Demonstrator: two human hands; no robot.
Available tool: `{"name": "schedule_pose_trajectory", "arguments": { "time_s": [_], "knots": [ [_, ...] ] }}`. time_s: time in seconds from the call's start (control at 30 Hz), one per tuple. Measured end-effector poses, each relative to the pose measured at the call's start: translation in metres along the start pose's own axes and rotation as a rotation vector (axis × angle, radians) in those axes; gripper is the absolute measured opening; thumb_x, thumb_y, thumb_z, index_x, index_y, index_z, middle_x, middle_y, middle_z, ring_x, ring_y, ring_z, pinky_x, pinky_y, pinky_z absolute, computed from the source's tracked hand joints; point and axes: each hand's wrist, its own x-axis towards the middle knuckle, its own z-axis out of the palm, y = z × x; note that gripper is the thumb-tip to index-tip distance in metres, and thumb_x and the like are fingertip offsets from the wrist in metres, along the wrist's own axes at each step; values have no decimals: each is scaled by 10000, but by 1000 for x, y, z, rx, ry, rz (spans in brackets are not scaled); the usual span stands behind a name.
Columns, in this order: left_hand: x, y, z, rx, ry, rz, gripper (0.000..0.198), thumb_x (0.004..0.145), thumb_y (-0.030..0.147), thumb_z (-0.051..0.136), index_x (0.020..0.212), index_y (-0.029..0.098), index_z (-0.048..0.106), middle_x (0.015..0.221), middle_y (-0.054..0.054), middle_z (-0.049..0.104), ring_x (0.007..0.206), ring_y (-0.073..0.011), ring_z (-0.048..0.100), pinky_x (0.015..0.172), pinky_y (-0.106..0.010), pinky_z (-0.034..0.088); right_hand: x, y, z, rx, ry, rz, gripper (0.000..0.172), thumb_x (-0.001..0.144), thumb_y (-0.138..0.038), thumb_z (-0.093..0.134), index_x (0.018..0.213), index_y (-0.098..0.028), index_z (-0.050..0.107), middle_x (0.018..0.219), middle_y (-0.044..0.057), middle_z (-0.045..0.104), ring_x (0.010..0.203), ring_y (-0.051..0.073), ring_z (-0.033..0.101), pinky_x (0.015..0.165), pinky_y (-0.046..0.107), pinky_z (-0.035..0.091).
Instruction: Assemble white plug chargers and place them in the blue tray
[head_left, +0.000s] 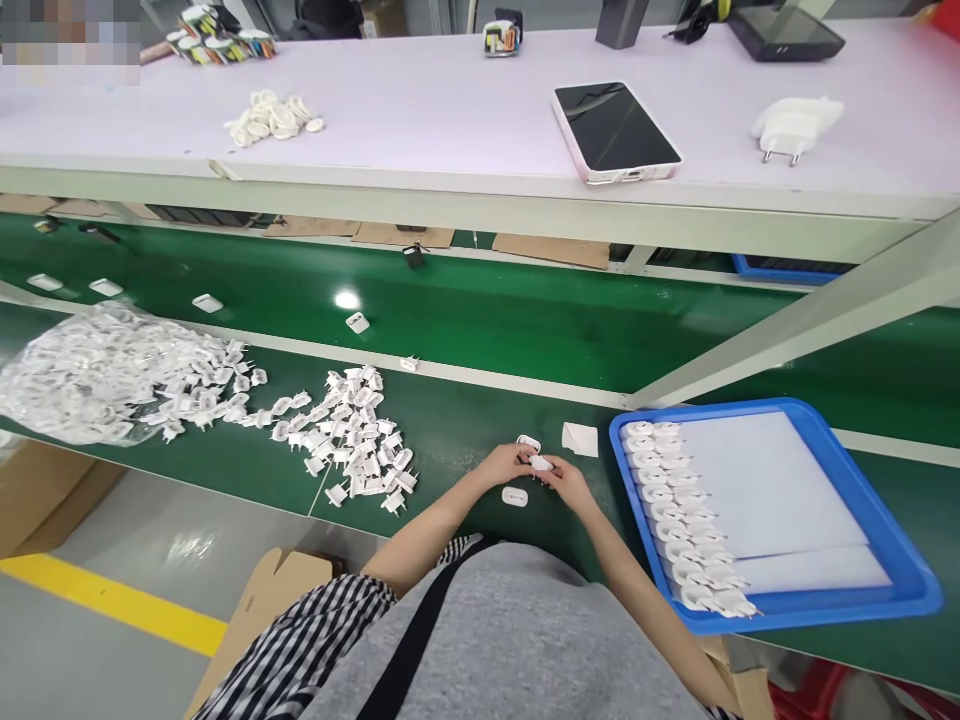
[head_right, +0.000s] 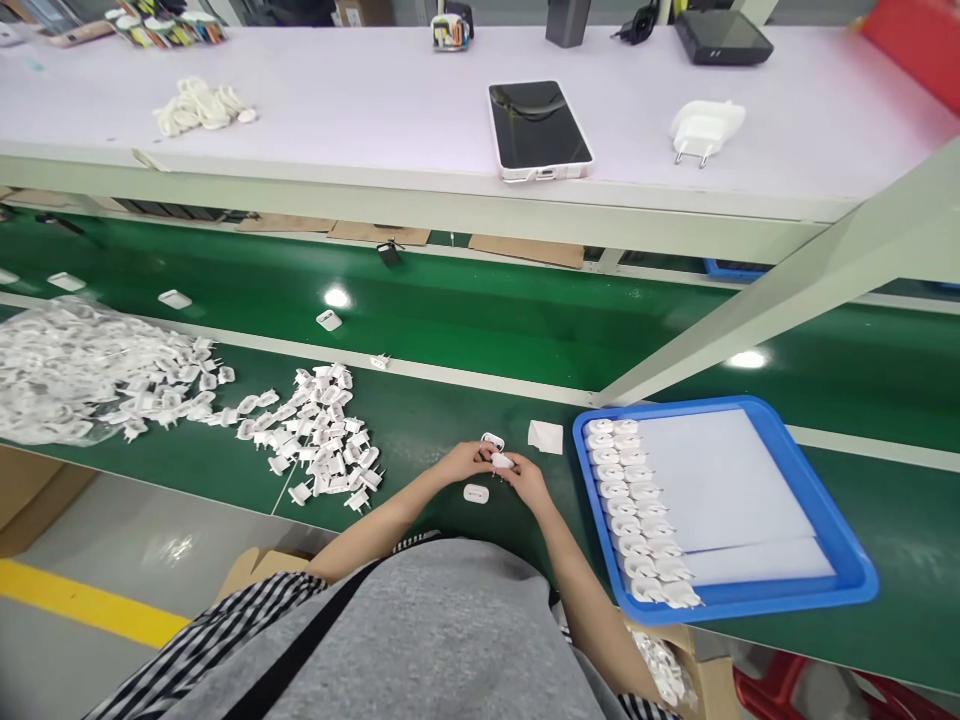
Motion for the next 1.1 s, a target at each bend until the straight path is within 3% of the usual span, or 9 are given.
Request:
{"name": "schedule_pose_trajectory", "arguments": {
  "time_s": [0.13,0.23,0.3,0.4,0.5,0.6,0.7,0.9,1.1],
  "knots": [
    [6,6,-17,-284,28,-35,212,659,215,481,852,129,502,517,53,457,481,-58,443,495,-170,371,-1,-23,-6,284,1,-57,354,667,-315,399,994,-180,384,811,37,568,656,131,558,577,274,435],
    [9,10,-20,-416,45,-67,184,695,219,440,835,111,492,491,54,432,439,-44,414,462,-159,361,-3,-35,-7,144,-7,-161,380,652,-267,426,1022,-195,377,878,45,557,733,138,551,626,279,426],
    [9,10,-19,-424,47,-108,181,711,227,420,826,108,493,509,44,445,431,-42,414,463,-162,369,-3,-39,-7,-75,90,-174,376,645,-238,445,1016,-205,395,867,40,558,734,149,546,633,286,418],
    [9,8,-18,-299,142,-181,222,752,213,333,865,114,497,645,-5,511,486,-54,457,522,-189,401,3,-39,-4,-358,223,-120,269,692,-237,406,956,-208,444,833,38,567,730,165,544,636,292,406],
    [8,1,-18,-15,260,-125,273,710,114,358,951,142,484,950,-58,500,686,-83,506,692,-215,396,10,-33,1,-506,200,-91,231,717,-236,393,938,-205,455,845,40,571,773,170,536,647,276,398],
    [8,-5,-16,194,183,1,414,627,92,463,1030,183,446,1124,-45,403,835,-118,488,777,-218,362,14,-26,8,-559,175,-137,207,727,-238,392,921,-214,460,924,28,558,859,160,507,689,258,389],
    [10,-10,-13,290,98,38,384,639,148,481,1019,202,460,1076,-23,446,860,-136,483,792,-230,353,15,-22,13,-602,171,-166,212,742,-243,370,931,-205,456,951,29,554,870,152,502,707,252,385],
    [15,-11,-16,415,70,62,327,685,192,461,1011,214,472,1022,-36,474,913,-164,460,809,-245,335,19,-31,12,-785,68,-123,305,730,-220,399,1028,-158,416,1001,83,542,864,182,519,688,265,384],
    [15,-7,-23,402,20,15,290,682,235,482,971,224,494,971,-44,489,931,-177,446,828,-242,315,21,-37,9,-836,11,-79,281,756,-261,366,1010,-159,426,878,81,594,784,189,551,594,250,381]
  ]
}}
